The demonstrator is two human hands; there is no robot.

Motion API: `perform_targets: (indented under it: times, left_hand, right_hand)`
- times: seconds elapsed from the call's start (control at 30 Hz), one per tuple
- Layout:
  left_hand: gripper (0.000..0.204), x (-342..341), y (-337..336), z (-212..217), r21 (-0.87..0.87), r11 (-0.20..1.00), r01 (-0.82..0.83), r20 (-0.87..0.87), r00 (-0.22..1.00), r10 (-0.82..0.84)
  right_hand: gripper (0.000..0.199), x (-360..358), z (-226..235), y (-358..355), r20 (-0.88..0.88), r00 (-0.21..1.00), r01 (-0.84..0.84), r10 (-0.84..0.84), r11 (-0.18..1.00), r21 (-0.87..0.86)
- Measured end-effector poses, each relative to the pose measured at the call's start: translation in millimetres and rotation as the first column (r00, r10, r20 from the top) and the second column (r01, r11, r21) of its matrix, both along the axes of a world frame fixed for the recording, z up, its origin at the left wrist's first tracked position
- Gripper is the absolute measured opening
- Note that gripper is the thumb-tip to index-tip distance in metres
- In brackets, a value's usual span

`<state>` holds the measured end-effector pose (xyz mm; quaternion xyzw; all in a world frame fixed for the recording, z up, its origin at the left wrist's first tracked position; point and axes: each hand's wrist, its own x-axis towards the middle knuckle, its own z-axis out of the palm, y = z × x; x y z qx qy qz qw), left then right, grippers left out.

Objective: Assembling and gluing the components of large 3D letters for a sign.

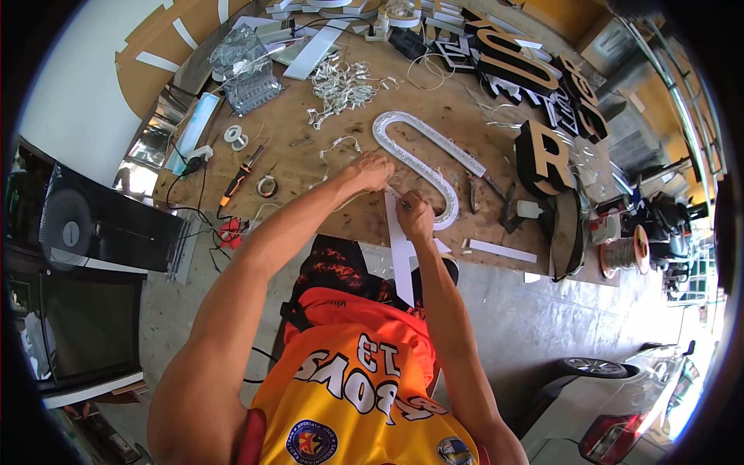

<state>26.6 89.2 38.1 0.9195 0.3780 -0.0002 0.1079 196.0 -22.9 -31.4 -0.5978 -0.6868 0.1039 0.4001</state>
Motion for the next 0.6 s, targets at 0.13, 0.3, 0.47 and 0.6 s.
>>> perform_targets:
  times: [0.13,0.3,0.47,0.6]
  left_hand:
    - [0.016,-15.2,6.0,16.0,-0.084,0.988,-0.128,-0.046,0.991,0.124]
    - [0.014,-9.8,0.2,22.0,-0.298,0.945,-0.137,-0.049,0.99,0.128]
    - [0.017,-9.6,-13.4,15.2,-0.58,0.787,-0.208,0.069,0.951,0.302]
    - [0.019,-15.4,-22.2,6.2,-0.434,0.886,-0.165,0.156,0.954,0.255]
  right_hand:
    - [0.011,-10.0,19.8,-4.0,0.12,0.989,0.063,-0.081,0.987,0.147]
    - [0.013,-41.1,16.0,-10.7,-0.349,0.916,0.11,-0.196,0.962,-0.25]
    - [0.018,-60.8,2.4,-2.8,-0.932,-0.083,-0.369,-0.353,0.879,-0.3]
    - [0.015,-59.9,-2.0,-7.5,-0.908,-0.2,-0.373,-0.368,0.885,-0.277]
